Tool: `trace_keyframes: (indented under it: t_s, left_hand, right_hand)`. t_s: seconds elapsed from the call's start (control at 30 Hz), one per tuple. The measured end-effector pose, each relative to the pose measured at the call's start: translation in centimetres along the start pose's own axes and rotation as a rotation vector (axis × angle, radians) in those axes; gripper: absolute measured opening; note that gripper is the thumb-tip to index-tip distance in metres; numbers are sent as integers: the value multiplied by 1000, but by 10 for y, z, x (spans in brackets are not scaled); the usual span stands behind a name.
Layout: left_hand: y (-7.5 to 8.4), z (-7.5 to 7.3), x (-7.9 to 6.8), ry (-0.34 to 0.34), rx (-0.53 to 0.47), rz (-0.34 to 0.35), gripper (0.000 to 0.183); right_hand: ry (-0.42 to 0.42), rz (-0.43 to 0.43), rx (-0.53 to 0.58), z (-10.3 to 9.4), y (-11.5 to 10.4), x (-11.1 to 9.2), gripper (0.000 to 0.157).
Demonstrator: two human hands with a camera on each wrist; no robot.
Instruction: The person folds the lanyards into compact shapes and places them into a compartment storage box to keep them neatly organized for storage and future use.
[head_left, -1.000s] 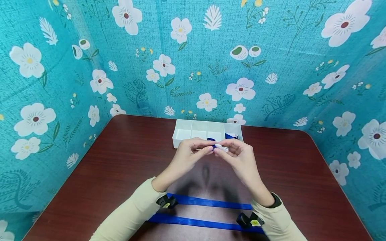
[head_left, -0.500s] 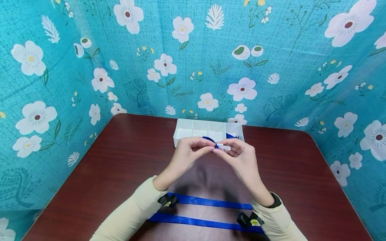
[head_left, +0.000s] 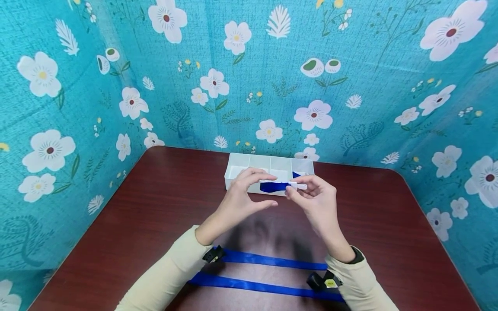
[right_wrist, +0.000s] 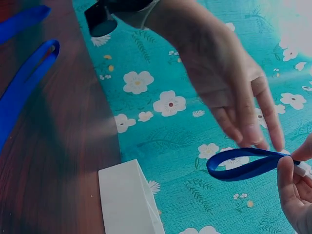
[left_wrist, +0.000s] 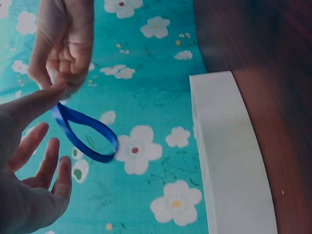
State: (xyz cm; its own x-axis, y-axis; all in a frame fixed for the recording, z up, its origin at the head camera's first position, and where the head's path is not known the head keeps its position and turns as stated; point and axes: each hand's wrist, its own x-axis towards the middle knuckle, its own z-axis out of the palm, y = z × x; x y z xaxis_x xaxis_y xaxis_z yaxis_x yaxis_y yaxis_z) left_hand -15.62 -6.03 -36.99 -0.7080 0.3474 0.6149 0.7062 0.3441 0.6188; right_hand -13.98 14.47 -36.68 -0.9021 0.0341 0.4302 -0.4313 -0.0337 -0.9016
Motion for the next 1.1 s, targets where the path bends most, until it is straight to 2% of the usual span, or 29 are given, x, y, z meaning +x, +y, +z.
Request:
trace_keyframes:
  t_s: [0.23, 0.6, 0.9, 1.1]
  left_hand:
    - [-10, -3, -2, -65, 14, -69, 54]
    - [-16, -5, -3, -138, -184, -143, 34]
    - [-14, -5, -2, -143, -158, -145, 26]
    - [-13, -5, -3, -137, -175, -139, 24]
  right_hand:
    - [-14, 50, 78, -2, -4, 0, 23]
    - [-68, 49, 273, -10, -6, 2, 16]
    - [-56, 77, 360, -15, -7, 0, 15]
    - [-39, 105, 357, -20, -7, -1, 17]
